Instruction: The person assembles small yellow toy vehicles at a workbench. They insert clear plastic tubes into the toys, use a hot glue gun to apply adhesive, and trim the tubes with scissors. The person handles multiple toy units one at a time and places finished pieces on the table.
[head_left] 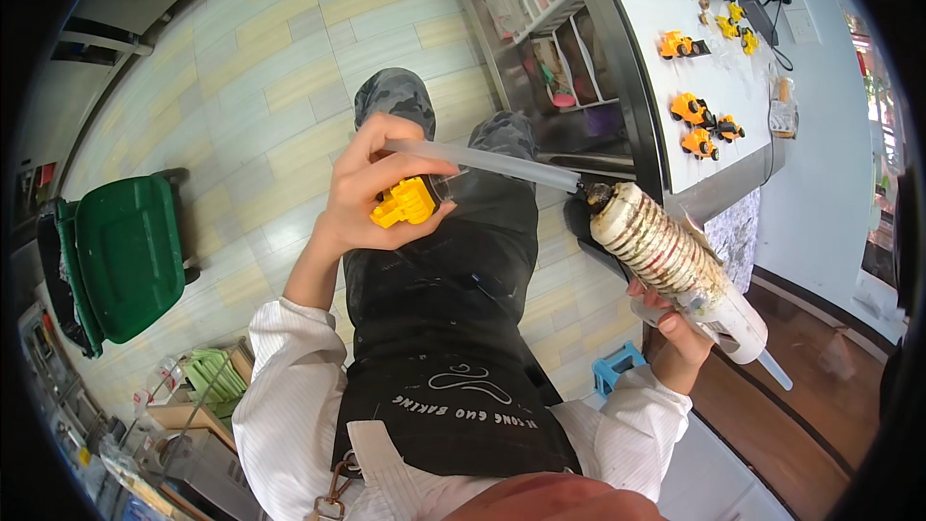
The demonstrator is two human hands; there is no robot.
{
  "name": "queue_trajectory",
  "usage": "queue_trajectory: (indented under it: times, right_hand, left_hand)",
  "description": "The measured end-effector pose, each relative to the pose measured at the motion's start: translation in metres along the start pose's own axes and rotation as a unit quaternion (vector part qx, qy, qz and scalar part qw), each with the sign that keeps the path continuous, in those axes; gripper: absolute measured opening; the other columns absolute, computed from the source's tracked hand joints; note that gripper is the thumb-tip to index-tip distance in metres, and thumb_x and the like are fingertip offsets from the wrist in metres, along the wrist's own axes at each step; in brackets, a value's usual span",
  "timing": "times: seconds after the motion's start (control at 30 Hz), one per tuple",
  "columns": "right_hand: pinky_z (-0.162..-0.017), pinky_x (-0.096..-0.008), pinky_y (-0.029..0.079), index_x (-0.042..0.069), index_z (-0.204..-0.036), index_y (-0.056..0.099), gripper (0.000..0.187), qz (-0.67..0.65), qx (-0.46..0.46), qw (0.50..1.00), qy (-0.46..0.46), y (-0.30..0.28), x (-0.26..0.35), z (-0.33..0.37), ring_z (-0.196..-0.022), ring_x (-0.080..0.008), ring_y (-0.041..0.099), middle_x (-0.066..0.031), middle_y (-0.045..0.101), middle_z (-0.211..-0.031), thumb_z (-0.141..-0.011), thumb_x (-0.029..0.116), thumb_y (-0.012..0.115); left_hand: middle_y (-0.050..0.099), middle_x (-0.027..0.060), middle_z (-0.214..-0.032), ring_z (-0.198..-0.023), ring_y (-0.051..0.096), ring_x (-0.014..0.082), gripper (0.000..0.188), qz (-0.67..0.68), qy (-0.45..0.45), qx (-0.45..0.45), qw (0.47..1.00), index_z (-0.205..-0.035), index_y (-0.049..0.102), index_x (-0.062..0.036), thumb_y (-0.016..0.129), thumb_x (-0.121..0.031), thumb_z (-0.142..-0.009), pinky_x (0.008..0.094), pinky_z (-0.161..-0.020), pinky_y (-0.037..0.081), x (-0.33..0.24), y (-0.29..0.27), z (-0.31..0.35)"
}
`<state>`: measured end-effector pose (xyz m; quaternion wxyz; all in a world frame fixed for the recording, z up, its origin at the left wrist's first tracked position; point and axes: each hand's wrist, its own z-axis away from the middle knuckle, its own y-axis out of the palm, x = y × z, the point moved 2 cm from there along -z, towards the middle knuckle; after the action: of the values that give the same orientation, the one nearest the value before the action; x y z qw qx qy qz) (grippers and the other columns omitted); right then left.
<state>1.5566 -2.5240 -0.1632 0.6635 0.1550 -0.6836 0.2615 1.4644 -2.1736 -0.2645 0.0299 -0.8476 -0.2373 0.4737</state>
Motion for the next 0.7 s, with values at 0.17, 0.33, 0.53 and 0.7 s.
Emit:
queue_trajectory:
  times: [0.17,0.33,0.53,0.7]
  right_hand:
    - [-0.070,-0.0312,0.051,0.001,-0.095,0.072,0.043,0.097,0.021,0.995,-0.009,-0.002,0.003,-0.008,-0.071,-0.0238,0.067,-0.0086,0.073,-0.084,-0.072,0.037,0.081]
    - [-0.076,-0.0366,0.046,0.002,-0.103,0.069,0.049,0.238,-0.006,0.971,-0.019,-0.021,0.005,0.007,-0.078,-0.0257,0.062,-0.0085,0.071,-0.090,-0.070,0.037,0.080]
    - [-0.076,-0.0371,0.046,0.000,-0.108,0.065,0.055,0.281,-0.013,0.959,-0.030,-0.032,0.000,0.016,-0.079,-0.0256,0.060,-0.0092,0.068,-0.090,-0.068,0.033,0.080]
    - [-0.076,-0.0375,0.045,0.000,-0.108,0.065,0.055,0.274,-0.031,0.961,-0.010,-0.029,0.000,0.017,-0.081,-0.0260,0.060,-0.0097,0.067,-0.091,-0.066,0.032,0.080]
  left_hand:
    - [0.056,0.0088,-0.100,-0.087,0.060,0.0212,0.039,-0.026,0.024,-0.010,0.999,-0.099,0.074,-0.0071,0.085,-0.003,-0.062,0.0281,-0.072,0.051,-0.001,-0.003,0.000]
    - [0.059,0.0112,-0.102,-0.089,0.063,0.0227,0.038,-0.085,0.065,-0.019,0.994,-0.099,0.072,-0.0056,0.086,-0.002,-0.063,0.0282,-0.071,0.053,0.000,-0.009,-0.001]
    - [0.059,0.0119,-0.105,-0.090,0.067,0.0245,0.041,-0.133,0.106,-0.006,0.985,-0.100,0.069,-0.0070,0.087,0.000,-0.065,0.0289,-0.075,0.055,0.001,-0.016,-0.002]
    - [0.059,0.0119,-0.105,-0.090,0.069,0.0249,0.041,-0.135,0.108,-0.007,0.985,-0.100,0.068,-0.0073,0.087,-0.001,-0.065,0.0295,-0.075,0.056,0.003,-0.017,0.000]
